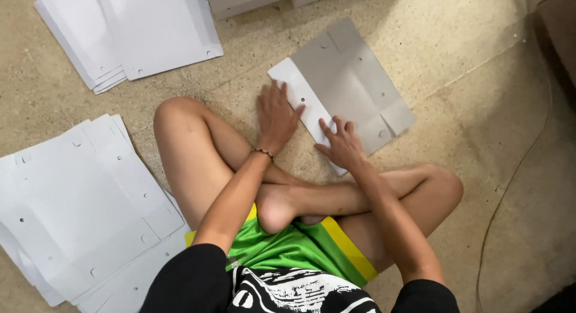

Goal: The person sits on the floor and folds a flat gray cardboard sheet into a box shape. They fold the side flaps inward, tuck the tabs into slots, and secure the corners to form a finished box.

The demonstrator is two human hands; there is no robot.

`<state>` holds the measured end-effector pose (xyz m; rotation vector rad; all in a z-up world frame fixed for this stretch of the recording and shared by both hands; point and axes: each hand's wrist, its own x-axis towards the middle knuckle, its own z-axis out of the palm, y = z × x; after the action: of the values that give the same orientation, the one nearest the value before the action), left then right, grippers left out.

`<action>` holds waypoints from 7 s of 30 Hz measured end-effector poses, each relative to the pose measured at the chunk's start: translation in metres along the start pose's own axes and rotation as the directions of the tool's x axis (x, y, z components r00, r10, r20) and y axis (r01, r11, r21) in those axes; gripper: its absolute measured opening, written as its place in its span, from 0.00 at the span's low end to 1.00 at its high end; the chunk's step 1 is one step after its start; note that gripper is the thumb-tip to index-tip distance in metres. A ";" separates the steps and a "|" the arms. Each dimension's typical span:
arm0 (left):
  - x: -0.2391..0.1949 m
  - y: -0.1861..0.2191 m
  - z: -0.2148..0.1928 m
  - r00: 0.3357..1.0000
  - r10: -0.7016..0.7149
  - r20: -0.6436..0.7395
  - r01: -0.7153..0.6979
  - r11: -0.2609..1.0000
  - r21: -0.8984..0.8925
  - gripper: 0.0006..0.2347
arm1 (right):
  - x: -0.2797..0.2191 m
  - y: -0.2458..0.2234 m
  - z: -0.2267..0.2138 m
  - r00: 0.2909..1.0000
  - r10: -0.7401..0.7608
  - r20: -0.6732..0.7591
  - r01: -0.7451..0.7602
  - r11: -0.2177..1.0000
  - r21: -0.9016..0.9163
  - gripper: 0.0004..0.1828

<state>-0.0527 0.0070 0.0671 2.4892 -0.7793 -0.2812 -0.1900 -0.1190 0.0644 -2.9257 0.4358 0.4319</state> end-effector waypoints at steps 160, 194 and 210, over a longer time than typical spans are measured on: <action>0.034 0.015 0.060 0.979 0.190 -0.080 -0.171 0.966 0.195 0.33 | 0.042 0.000 0.003 0.931 0.353 0.098 -0.366 0.907 0.207 0.44; 0.172 0.012 0.049 0.980 -0.014 0.200 -0.075 0.898 0.433 0.27 | 0.125 0.003 -0.016 0.991 0.042 -0.124 -0.024 0.990 0.141 0.31; -0.044 -0.021 0.018 0.976 0.083 0.203 -0.178 0.838 0.515 0.33 | 0.122 -0.001 -0.016 0.990 0.047 -0.130 -0.038 0.997 0.067 0.29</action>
<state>-0.0847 0.0402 0.0421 2.9323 -1.2387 -0.2601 -0.0741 -0.1524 0.0423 -2.8971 0.5199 0.2261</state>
